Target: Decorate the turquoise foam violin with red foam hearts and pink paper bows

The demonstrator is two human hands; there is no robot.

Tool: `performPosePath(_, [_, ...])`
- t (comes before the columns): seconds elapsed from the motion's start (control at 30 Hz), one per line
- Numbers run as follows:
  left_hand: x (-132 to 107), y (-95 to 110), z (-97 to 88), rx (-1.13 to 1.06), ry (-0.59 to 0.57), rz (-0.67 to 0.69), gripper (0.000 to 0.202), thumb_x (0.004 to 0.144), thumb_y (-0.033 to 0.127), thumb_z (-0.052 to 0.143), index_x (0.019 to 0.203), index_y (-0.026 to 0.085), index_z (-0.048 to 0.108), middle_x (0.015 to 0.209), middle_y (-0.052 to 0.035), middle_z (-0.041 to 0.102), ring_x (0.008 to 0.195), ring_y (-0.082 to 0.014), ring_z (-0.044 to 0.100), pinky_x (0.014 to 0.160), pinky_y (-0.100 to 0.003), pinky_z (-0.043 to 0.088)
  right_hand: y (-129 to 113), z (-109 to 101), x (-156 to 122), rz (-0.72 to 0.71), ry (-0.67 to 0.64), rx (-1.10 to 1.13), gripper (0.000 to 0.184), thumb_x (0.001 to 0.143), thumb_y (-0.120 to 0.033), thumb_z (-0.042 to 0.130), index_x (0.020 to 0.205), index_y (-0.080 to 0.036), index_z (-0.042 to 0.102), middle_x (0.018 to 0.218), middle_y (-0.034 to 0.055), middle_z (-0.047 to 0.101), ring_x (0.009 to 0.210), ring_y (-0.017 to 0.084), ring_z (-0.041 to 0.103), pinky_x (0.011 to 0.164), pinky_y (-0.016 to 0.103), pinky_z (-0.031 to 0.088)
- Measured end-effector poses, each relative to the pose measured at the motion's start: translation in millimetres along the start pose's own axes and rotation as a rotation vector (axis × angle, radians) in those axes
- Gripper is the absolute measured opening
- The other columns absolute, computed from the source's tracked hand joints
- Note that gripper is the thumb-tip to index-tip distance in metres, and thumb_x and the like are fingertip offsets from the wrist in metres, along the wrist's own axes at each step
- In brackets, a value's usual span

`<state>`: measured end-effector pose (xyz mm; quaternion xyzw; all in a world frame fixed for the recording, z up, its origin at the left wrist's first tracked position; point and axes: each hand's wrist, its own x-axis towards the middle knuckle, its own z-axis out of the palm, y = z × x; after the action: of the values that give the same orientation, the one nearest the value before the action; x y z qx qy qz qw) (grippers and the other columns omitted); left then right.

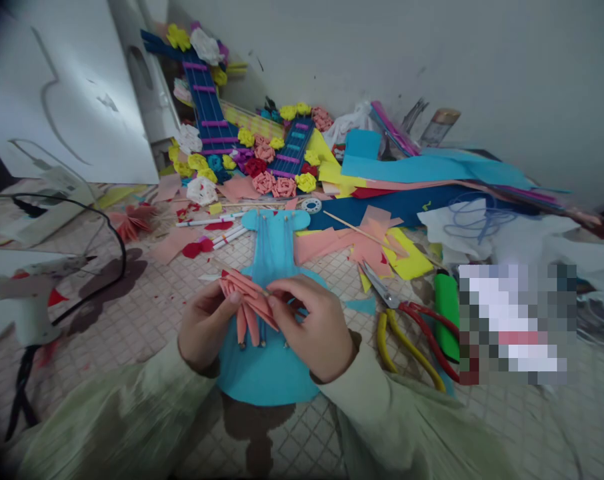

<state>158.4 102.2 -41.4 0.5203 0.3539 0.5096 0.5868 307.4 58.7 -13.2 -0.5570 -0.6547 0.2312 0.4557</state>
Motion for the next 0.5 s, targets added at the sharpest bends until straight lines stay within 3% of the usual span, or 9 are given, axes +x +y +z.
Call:
performPosePath(0.2, [1.3,-2.8,-3.0,-0.065,0.089,-0.016,0.018,0.068,0.031,0.065,0.079,0.017,0.067,0.073,-0.0009,0.065,0.068,-0.0121,0.058,0.065,-0.023,0.047,1.3,-1.3,0.1,0.045,-0.046,-0.029,0.010,0.077,-0.020,0.053,0.081,-0.018,0.062,0.075,0.0015,0.062,0.066,0.012,0.056,0.058,0.024,0.046])
performPosePath(0.5, [2.1,-5.2,-4.7,-0.128,0.113,-0.040,0.021,0.067,0.033,0.066,0.079,0.017,0.067,0.071,-0.0017,0.065,0.067,-0.0125,0.058,0.064,-0.023,0.046,2.0,-1.3,-0.9,0.092,-0.048,0.002,0.007,0.077,-0.022,0.055,0.078,-0.018,0.060,0.073,0.0006,0.059,0.064,0.011,0.054,0.057,0.023,0.045])
